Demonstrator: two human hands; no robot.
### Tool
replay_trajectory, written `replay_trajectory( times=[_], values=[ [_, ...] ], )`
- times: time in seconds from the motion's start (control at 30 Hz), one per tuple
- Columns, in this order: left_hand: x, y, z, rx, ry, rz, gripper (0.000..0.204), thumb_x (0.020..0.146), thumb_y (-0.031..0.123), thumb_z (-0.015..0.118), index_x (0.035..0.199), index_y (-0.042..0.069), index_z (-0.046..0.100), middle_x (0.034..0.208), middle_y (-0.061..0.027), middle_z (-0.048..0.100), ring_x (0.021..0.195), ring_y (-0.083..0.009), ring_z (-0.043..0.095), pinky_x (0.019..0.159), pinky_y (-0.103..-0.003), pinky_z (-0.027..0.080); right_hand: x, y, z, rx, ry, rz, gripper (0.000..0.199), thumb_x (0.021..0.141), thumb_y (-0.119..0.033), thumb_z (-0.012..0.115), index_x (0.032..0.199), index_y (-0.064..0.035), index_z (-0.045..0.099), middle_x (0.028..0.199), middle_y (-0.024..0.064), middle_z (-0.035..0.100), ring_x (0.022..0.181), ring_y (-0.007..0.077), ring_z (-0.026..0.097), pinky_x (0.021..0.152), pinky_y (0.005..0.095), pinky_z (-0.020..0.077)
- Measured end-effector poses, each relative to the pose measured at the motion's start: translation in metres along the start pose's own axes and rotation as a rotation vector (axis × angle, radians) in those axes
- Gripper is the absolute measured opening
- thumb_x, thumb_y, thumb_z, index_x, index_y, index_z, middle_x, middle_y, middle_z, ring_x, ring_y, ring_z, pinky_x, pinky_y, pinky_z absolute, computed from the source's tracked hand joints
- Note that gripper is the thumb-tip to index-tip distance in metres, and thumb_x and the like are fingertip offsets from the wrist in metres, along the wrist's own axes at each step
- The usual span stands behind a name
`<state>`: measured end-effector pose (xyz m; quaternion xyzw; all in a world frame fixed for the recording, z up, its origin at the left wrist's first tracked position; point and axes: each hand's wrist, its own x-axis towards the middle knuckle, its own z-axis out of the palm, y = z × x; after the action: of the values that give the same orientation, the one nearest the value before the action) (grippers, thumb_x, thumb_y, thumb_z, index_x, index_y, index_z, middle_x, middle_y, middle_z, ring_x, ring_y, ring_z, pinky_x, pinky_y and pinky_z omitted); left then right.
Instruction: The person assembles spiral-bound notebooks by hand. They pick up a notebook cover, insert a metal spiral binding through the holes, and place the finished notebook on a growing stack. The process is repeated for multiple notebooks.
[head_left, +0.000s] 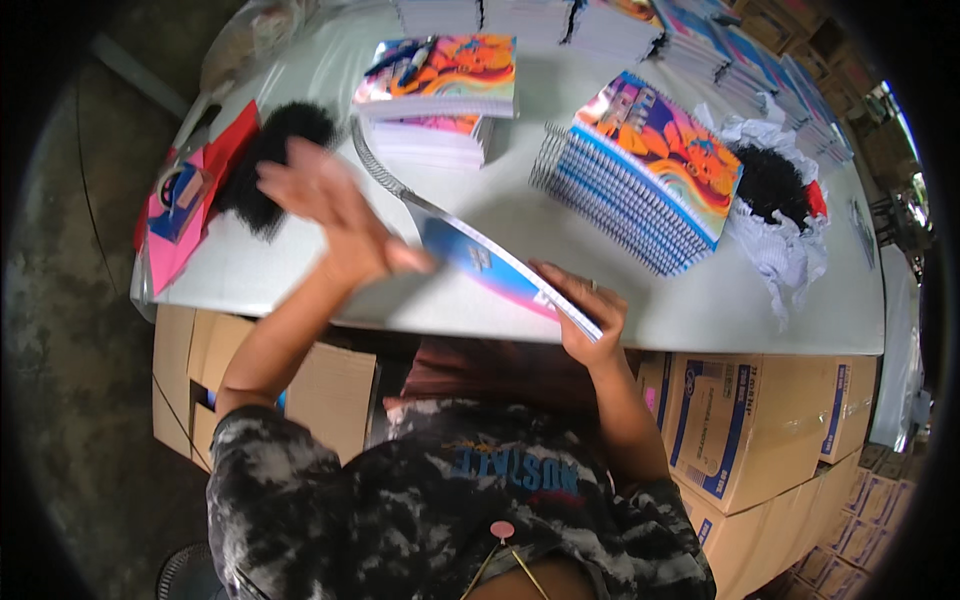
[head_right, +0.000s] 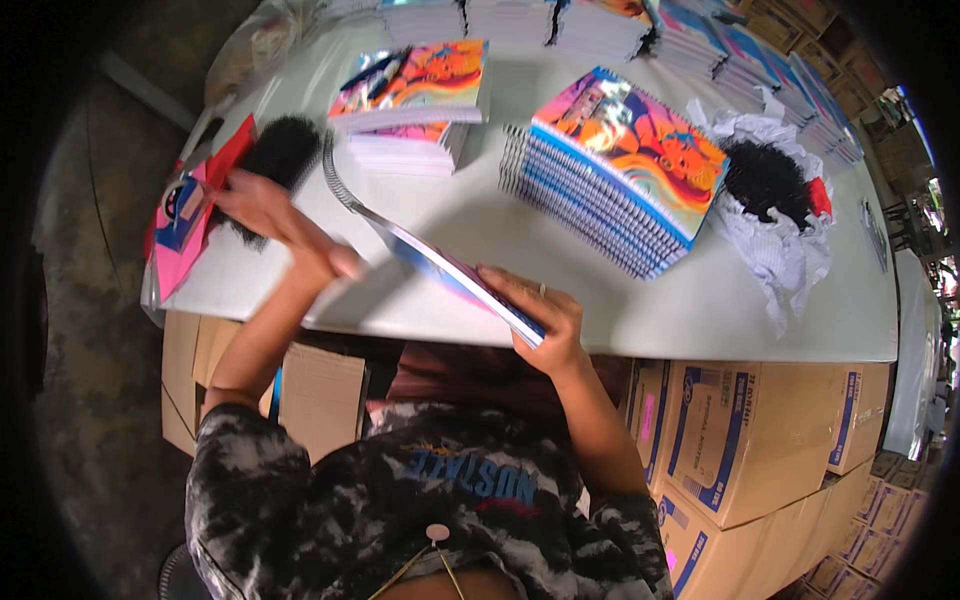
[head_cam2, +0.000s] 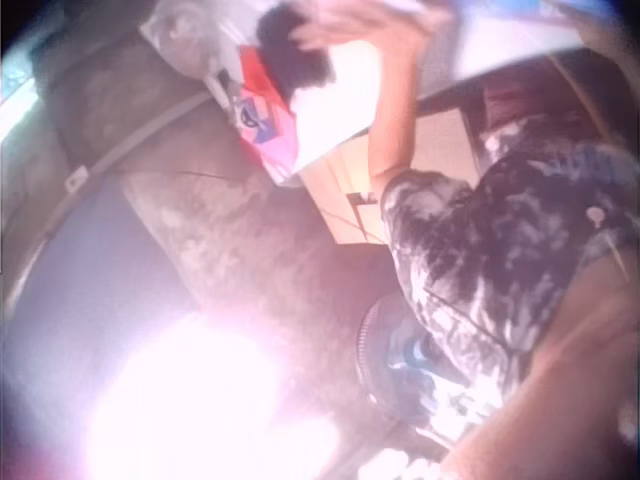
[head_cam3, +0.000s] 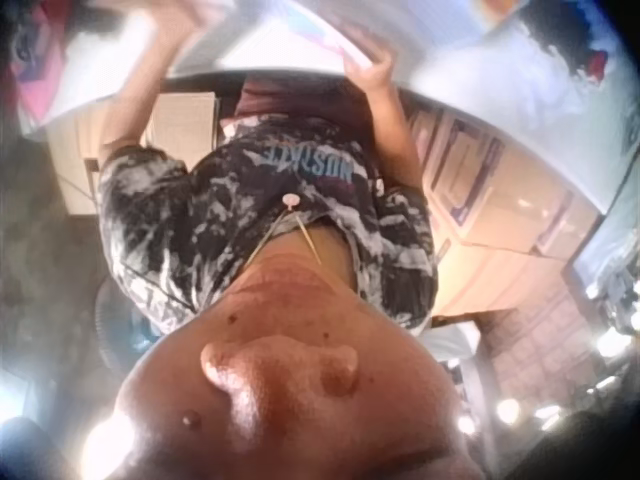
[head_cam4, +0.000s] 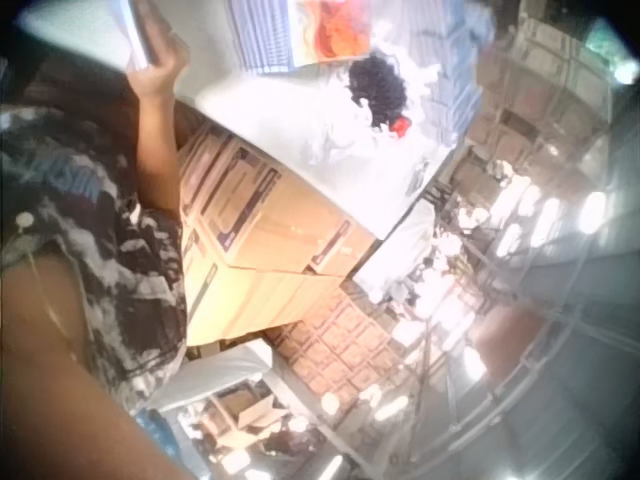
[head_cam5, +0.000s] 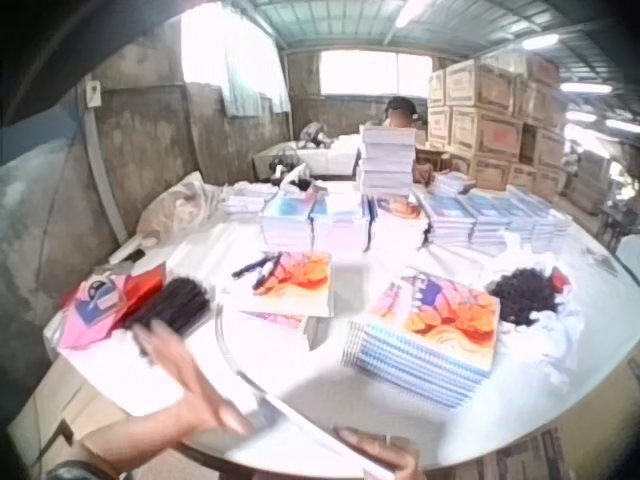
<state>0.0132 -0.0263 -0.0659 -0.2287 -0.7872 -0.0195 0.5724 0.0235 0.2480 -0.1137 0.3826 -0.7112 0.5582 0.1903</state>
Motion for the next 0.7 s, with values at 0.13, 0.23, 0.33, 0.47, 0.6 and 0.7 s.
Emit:
replay_trajectory(
  times=[0.13,0.23,0.33,0.47,0.6,0.7],
  values=[
    [-0.044,0.017,0.005,-0.078,-0.269,-0.228,0.099,0.081,0.072,0.022,0.139,-0.006,0.002,0.143,-0.0279,-0.014,0.132,-0.0454,-0.01,0.101,-0.06,-0.01,-0.002,-0.017,0.01,0.006,-0.036,-0.044,0.029,0.075,0.002,0.056,0.103,0.0019,0.063,0.097,0.0178,0.065,0.086,0.0282,0.066,0.075,0.0317,0.0518],
    [-0.091,0.013,0.009,-0.082,-0.184,-0.153,0.102,0.078,0.076,0.019,0.138,-0.008,0.014,0.143,-0.0308,-0.006,0.132,-0.0462,-0.009,0.101,-0.061,-0.008,0.001,-0.008,0.008,-0.014,0.022,-0.108,0.029,0.074,0.002,0.061,0.103,0.0004,0.064,0.095,0.0179,0.066,0.084,0.029,0.066,0.074,0.0329,0.0521],
    [-0.004,-0.021,0.004,0.007,0.25,-0.317,0.098,0.082,0.072,0.019,0.136,-0.009,0.019,0.142,-0.027,0.011,0.133,-0.0432,0.002,0.103,-0.058,-0.005,-0.001,-0.019,0.01,0.069,-0.033,-0.103,0.03,0.072,0.001,0.064,0.102,-0.0005,0.065,0.094,0.0171,0.066,0.086,0.0288,0.066,0.077,0.0343,0.0512],
    [-0.083,0.047,-0.014,-0.157,-0.347,-0.076,0.105,0.076,0.077,0.024,0.131,-0.012,0.028,0.14,-0.025,0.023,0.13,-0.045,0.009,0.1,-0.063,-0.006,-0.006,-0.013,0.012,0.037,0.006,-0.104,0.029,0.072,-0.001,0.066,0.101,-0.0003,0.065,0.093,0.0173,0.066,0.085,0.0277,0.066,0.075,0.0329,0.052],
    [-0.055,-0.012,-0.013,-0.06,-0.058,0.036,0.098,0.081,0.073,0.019,0.133,-0.01,0.024,0.143,-0.0271,0.008,0.133,-0.0406,0.008,0.105,-0.053,0.007,0.002,-0.02,0.015,0.065,-0.044,-0.138,0.03,0.072,-0.003,0.066,0.101,-0.0003,0.065,0.094,0.0172,0.066,0.086,0.0271,0.066,0.076,0.0333,0.0521],
    [-0.062,0.001,0.006,-0.158,-0.132,-0.171,0.094,0.08,0.072,0.025,0.132,-0.007,0.026,0.141,-0.0253,0.011,0.134,-0.0373,0.008,0.105,-0.051,0.013,0.001,-0.018,0.021,0.066,-0.039,-0.12,0.03,0.072,-0.003,0.066,0.101,-0.0006,0.065,0.095,0.0161,0.066,0.088,0.0271,0.065,0.078,0.0345,0.0513]
  ],
)
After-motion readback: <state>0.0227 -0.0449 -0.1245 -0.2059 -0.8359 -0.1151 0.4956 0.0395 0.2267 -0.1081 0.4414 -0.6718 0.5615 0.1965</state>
